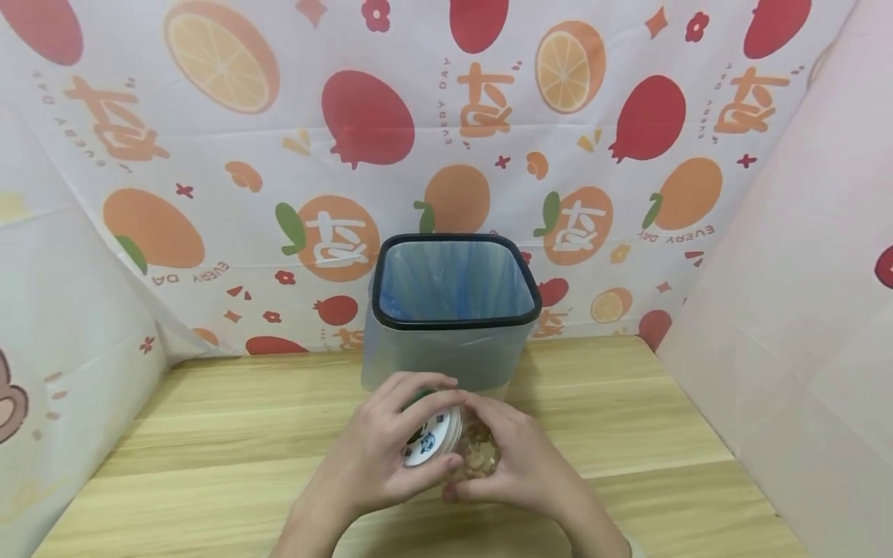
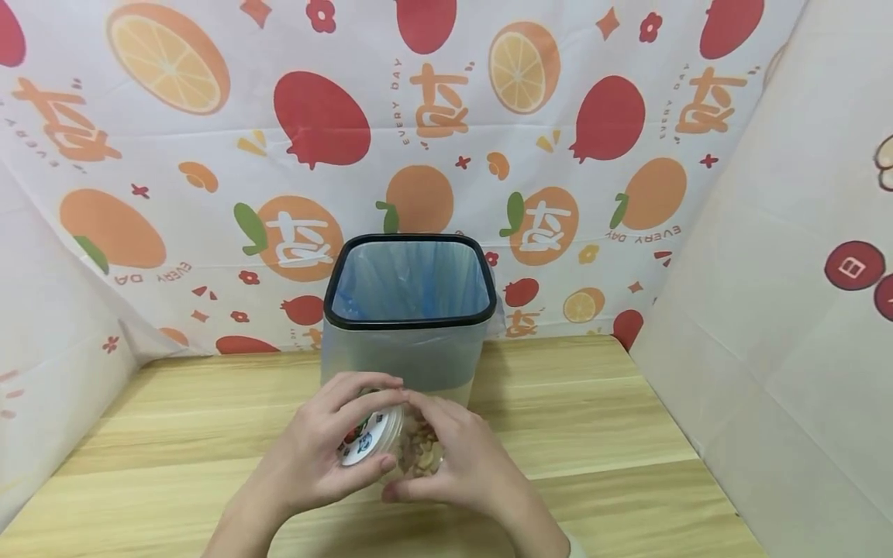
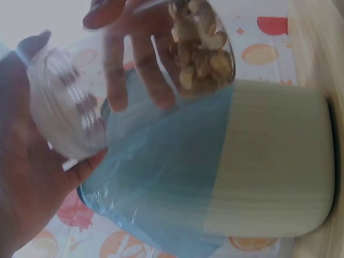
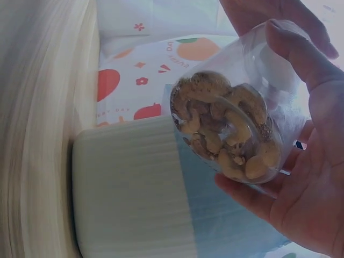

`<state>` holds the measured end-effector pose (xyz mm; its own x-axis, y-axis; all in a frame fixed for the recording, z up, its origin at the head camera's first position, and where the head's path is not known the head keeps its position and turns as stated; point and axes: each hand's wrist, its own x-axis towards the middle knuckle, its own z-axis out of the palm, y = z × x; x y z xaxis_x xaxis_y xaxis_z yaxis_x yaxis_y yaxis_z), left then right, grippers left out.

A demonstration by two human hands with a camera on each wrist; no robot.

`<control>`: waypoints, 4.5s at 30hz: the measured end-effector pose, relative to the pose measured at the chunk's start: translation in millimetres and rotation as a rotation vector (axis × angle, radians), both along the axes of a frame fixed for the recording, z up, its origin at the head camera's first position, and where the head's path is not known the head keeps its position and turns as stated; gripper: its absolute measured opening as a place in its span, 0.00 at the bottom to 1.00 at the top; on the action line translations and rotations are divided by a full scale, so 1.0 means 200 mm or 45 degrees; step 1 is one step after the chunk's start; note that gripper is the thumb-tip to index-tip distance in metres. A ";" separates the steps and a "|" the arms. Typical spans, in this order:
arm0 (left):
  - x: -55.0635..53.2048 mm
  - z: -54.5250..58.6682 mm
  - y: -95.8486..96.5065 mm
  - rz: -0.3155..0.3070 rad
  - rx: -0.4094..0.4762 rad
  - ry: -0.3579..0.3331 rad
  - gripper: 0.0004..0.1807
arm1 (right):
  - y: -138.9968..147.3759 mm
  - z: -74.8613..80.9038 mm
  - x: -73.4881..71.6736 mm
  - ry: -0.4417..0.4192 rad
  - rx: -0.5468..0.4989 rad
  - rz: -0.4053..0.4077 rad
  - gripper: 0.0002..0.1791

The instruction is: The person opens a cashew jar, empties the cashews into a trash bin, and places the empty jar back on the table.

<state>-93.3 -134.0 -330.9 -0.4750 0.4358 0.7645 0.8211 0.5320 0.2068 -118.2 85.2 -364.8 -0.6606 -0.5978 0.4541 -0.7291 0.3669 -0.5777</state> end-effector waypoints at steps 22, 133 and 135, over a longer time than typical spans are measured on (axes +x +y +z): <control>-0.04 0.01 0.04 -0.064 0.180 0.251 0.19 | -0.06 -0.02 0.02 0.067 -0.189 0.081 0.52; -0.03 -0.06 0.09 0.003 0.335 0.064 0.16 | -0.04 -0.05 0.03 0.306 -0.060 -0.121 0.53; -0.04 -0.06 0.09 0.005 0.337 0.055 0.15 | -0.04 -0.05 0.02 0.321 -0.073 -0.127 0.53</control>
